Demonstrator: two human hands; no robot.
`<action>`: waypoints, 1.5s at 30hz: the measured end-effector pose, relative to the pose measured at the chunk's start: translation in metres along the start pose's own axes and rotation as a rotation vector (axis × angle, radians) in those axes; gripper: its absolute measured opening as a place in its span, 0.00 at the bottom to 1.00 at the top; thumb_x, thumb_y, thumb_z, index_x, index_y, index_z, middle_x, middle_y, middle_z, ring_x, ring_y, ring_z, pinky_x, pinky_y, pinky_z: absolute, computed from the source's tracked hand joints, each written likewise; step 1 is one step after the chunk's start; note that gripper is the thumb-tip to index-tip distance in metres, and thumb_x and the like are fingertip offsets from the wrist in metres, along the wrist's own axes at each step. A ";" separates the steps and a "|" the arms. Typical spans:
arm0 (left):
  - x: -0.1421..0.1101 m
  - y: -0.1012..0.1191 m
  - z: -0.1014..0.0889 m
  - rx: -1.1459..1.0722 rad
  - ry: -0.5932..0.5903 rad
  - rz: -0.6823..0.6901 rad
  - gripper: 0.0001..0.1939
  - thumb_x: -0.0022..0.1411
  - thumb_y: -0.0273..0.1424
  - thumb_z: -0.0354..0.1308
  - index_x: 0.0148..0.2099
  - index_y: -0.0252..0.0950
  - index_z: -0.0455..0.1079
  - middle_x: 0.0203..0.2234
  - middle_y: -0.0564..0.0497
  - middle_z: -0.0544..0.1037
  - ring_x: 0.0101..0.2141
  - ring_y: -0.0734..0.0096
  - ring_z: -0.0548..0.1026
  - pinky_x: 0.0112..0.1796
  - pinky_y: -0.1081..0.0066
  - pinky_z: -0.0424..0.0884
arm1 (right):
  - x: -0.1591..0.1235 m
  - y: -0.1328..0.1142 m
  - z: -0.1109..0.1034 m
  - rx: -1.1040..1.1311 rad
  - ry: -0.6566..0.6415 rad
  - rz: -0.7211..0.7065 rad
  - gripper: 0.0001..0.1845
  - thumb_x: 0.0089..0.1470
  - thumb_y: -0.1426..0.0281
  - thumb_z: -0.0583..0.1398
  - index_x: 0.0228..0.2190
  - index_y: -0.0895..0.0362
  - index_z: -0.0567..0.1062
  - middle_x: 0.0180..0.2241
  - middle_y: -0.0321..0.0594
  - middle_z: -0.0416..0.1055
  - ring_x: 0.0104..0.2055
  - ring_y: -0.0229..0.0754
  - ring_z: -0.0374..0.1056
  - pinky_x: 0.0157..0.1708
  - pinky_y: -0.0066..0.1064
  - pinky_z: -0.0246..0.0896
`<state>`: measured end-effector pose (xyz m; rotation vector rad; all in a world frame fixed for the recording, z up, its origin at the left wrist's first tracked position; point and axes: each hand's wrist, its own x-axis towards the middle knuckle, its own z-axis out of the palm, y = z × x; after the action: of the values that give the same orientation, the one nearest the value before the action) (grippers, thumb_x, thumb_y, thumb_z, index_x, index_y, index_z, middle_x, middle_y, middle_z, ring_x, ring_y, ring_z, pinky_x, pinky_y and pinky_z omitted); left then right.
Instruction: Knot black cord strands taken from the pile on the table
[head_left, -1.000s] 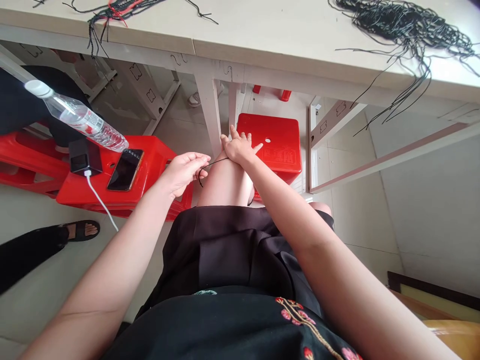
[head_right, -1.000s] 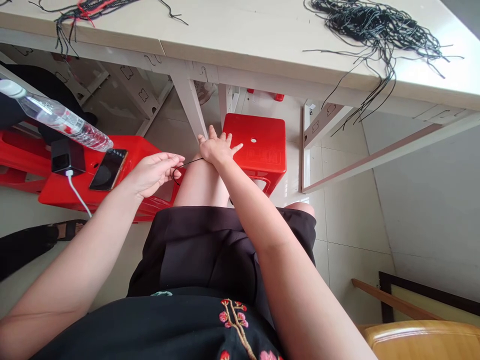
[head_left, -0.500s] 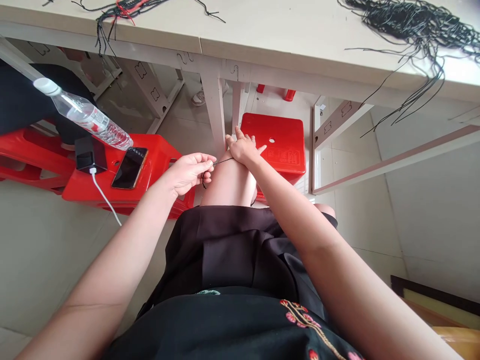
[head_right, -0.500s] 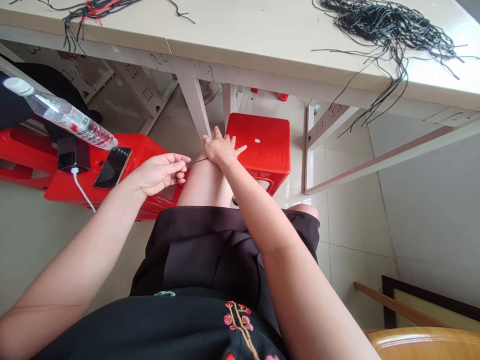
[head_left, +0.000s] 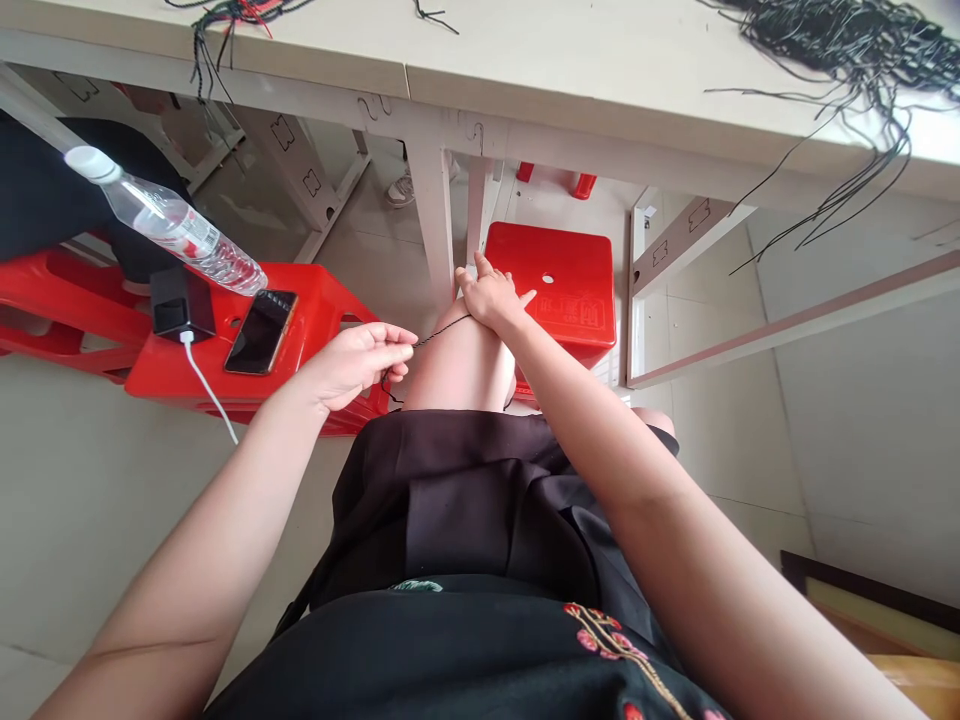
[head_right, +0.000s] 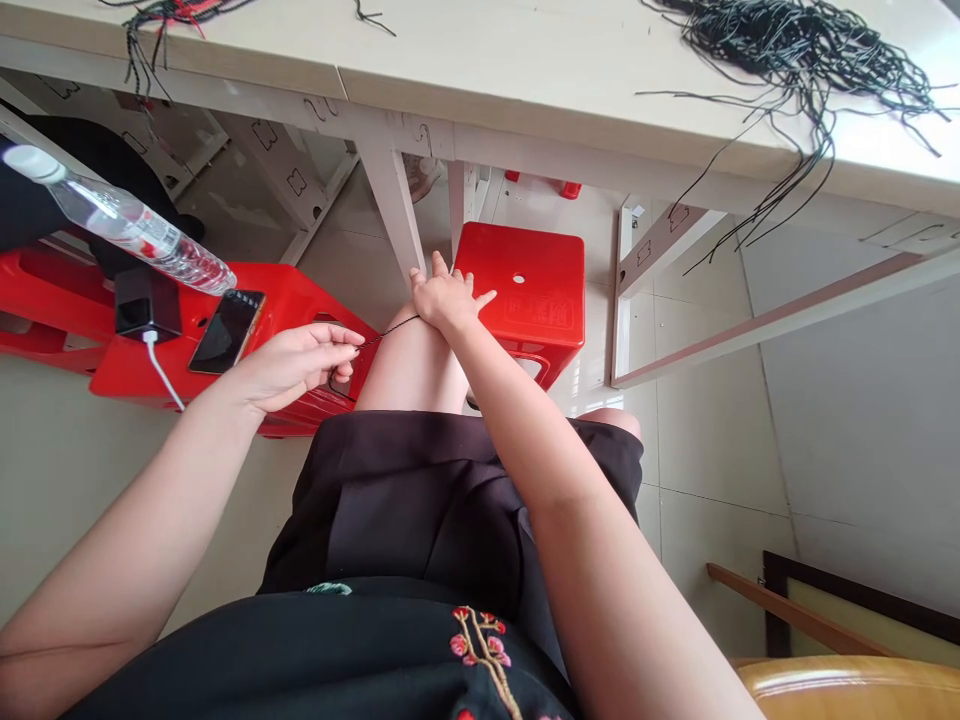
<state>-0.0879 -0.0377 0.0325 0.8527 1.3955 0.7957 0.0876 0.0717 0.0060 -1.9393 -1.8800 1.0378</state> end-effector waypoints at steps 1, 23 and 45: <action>-0.002 -0.001 -0.001 0.042 0.011 0.016 0.09 0.48 0.24 0.65 0.35 0.33 0.73 0.22 0.53 0.71 0.23 0.77 0.68 0.26 0.73 0.66 | 0.000 0.000 0.000 0.001 -0.001 -0.003 0.34 0.58 0.55 0.42 0.63 0.51 0.47 0.64 0.43 0.51 0.67 0.58 0.35 0.56 0.70 0.18; -0.005 0.005 -0.018 -0.080 -0.075 -0.101 0.10 0.52 0.29 0.61 0.38 0.34 0.70 0.25 0.50 0.72 0.25 0.76 0.68 0.27 0.75 0.65 | 0.000 0.000 0.001 0.044 -0.004 -0.012 0.34 0.58 0.55 0.44 0.63 0.54 0.49 0.61 0.48 0.56 0.66 0.62 0.40 0.55 0.72 0.18; 0.023 0.011 0.028 0.364 0.040 0.326 0.21 0.46 0.28 0.66 0.44 0.35 0.67 0.36 0.48 0.75 0.34 0.71 0.73 0.37 0.68 0.71 | 0.000 0.000 0.006 0.080 0.020 -0.025 0.36 0.57 0.50 0.43 0.62 0.52 0.49 0.59 0.46 0.60 0.64 0.63 0.45 0.54 0.72 0.20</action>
<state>-0.0595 -0.0132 0.0311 1.3783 1.4810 0.8181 0.0836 0.0696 0.0022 -1.8704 -1.8181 1.0664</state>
